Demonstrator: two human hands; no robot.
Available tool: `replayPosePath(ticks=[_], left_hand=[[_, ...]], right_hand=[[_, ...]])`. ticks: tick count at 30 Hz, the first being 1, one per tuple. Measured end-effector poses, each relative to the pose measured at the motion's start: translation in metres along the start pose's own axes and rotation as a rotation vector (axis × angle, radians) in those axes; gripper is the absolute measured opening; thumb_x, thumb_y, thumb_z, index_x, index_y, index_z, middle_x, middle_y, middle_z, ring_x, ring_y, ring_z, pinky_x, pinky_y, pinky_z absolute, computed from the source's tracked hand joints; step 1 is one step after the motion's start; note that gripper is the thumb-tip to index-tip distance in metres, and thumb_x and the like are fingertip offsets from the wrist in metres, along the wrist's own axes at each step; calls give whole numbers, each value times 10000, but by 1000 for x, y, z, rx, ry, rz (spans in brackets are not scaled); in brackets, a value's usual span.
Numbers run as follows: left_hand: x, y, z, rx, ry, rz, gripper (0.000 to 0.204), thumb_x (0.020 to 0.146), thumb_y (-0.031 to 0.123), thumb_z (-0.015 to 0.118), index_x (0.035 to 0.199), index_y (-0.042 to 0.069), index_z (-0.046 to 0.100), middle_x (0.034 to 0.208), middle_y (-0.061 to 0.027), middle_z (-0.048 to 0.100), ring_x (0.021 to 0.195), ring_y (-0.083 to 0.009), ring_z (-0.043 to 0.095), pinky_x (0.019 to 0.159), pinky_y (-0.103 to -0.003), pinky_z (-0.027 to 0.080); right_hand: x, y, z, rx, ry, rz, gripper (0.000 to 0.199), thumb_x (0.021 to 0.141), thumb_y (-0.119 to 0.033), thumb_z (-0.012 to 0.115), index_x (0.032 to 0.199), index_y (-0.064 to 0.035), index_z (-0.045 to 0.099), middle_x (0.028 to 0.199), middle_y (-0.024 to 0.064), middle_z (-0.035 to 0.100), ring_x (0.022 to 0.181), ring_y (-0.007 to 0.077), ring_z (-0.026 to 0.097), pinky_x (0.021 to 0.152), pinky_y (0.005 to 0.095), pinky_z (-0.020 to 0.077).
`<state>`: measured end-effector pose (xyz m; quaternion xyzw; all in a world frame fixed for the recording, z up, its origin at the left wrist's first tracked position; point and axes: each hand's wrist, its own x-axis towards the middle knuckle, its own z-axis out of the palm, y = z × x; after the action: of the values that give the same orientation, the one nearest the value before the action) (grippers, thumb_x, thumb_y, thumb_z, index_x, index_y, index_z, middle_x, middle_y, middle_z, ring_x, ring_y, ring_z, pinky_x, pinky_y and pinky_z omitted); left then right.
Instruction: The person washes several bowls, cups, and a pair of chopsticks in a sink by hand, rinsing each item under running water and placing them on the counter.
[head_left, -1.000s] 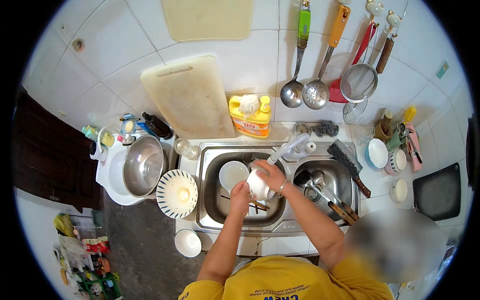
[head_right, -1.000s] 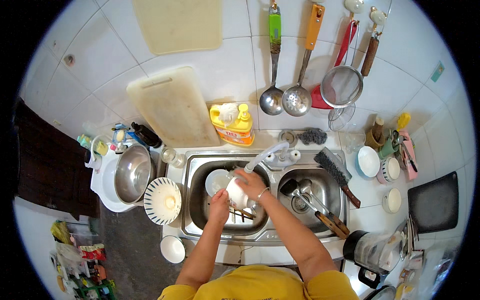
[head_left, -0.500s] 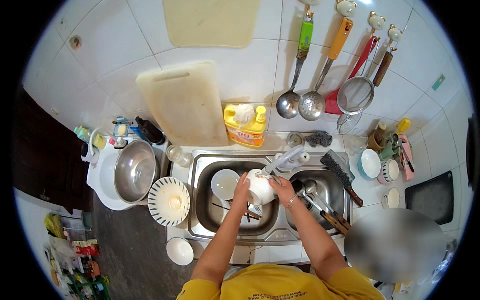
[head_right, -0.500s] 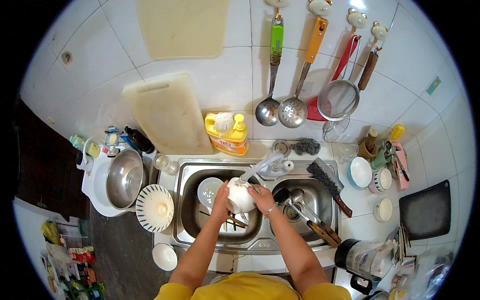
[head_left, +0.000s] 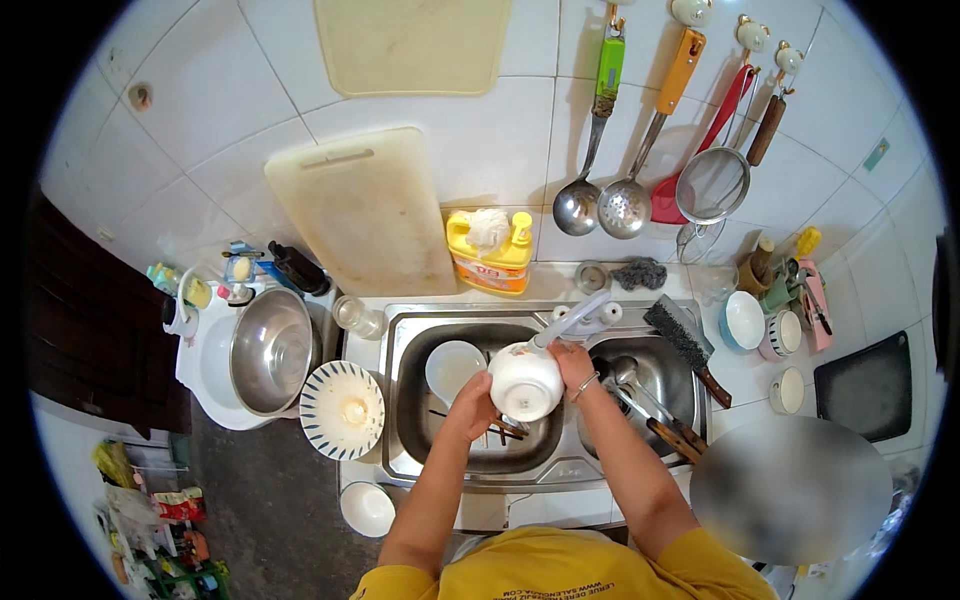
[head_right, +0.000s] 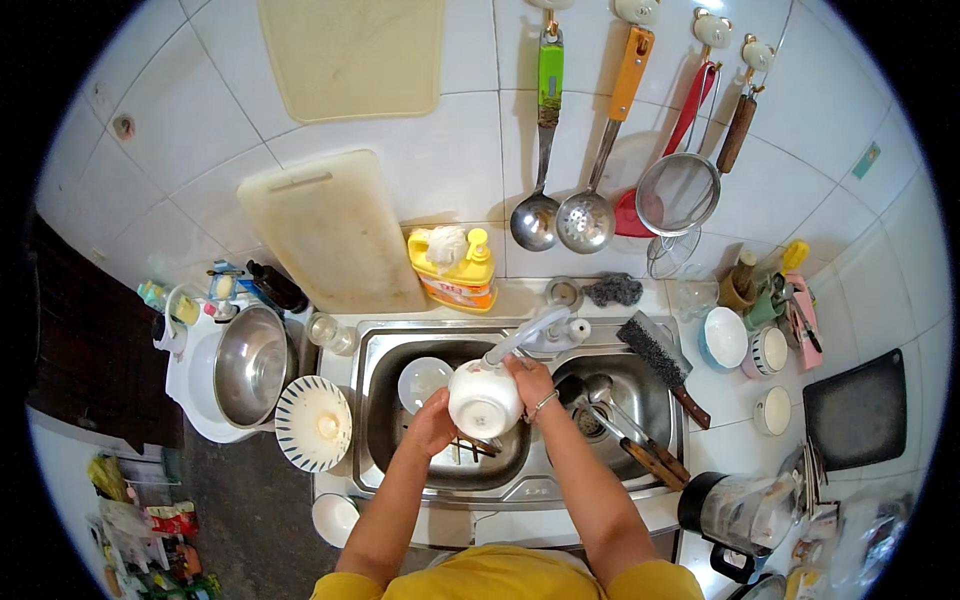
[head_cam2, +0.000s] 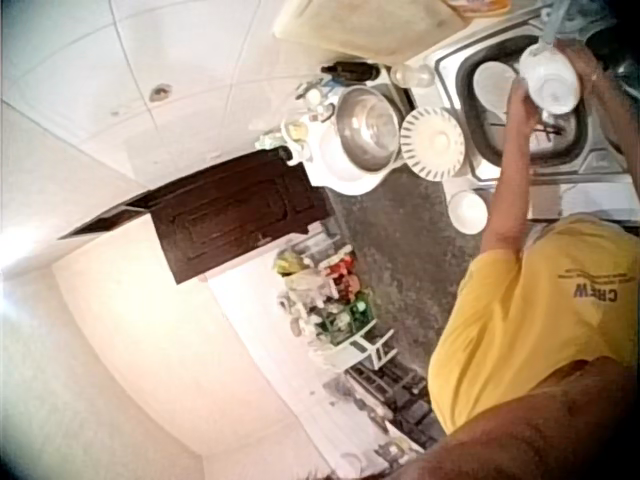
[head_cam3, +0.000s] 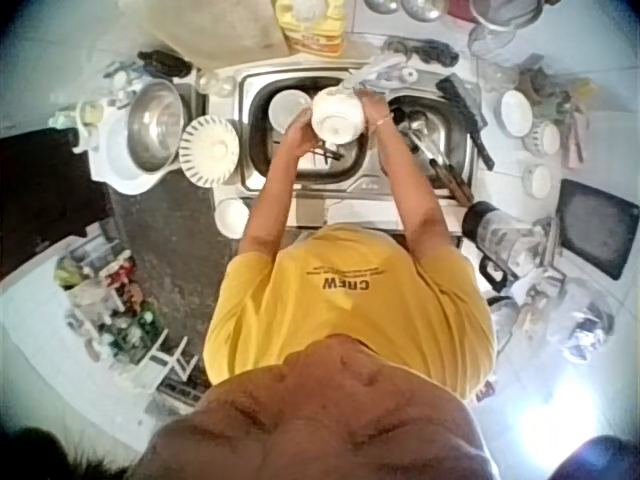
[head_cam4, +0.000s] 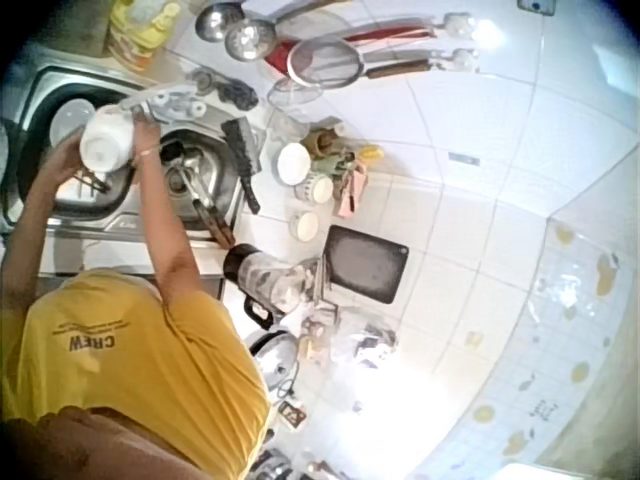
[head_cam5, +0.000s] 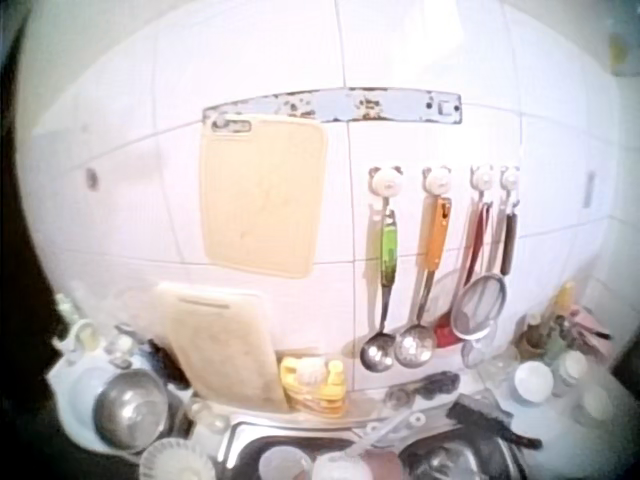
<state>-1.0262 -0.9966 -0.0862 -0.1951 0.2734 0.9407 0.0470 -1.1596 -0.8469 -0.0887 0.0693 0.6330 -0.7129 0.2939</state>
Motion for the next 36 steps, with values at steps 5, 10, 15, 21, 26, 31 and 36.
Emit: replayPosePath(ticks=[5,10,15,21,26,31,36], left_hand=[[-3,-28,-19,169,104,179,217,849,123,550,1046,39,519,934,-52,602,837,-143,574,765,-286,456],[2,-28,3,427,367,439,128,867,139,538,895,21,578,802,-16,591,724,-82,528,678,-221,420],[-11,-26,11,246,403,448,134,877,129,509,901,13,571,816,-19,587,726,-85,521,692,-221,412],[1,-28,25,343,414,424,126,876,123,493,921,21,553,839,-25,580,737,-96,522,702,-246,423],[17,-34,-11,-245,517,226,199,895,155,443,1030,31,521,961,-95,583,819,-216,567,764,-368,467],[0,-36,-1,-499,520,207,305,920,153,358,1171,-16,399,1175,-139,494,1096,-281,487,966,-444,382],[-5,-39,5,-200,388,306,249,914,137,407,1113,-1,465,1098,-107,545,1024,-221,526,911,-380,413]], right_hand=[[14,18,6,-279,-213,-39,364,818,-247,596,1106,-32,546,906,81,621,711,144,586,609,272,480],[-30,14,51,-1235,-80,-985,422,824,-315,566,1194,-119,510,1112,130,537,928,201,558,811,295,440],[-1,10,39,-284,-276,-24,364,853,-250,520,1180,-90,509,1095,81,563,973,175,541,839,280,421],[-10,8,31,-627,-149,-403,375,836,-261,528,1164,-83,492,1040,104,580,931,242,544,825,336,415],[-80,22,52,-1176,-56,-886,469,792,-225,518,1225,-67,427,1343,209,280,1194,406,283,984,459,237],[-52,83,33,-538,136,-680,605,830,-192,491,1356,-46,229,1367,218,262,1229,334,312,1021,397,240],[1,57,-2,-89,-240,-153,478,859,-271,519,1265,-47,402,1283,122,432,1150,240,436,976,357,308]])
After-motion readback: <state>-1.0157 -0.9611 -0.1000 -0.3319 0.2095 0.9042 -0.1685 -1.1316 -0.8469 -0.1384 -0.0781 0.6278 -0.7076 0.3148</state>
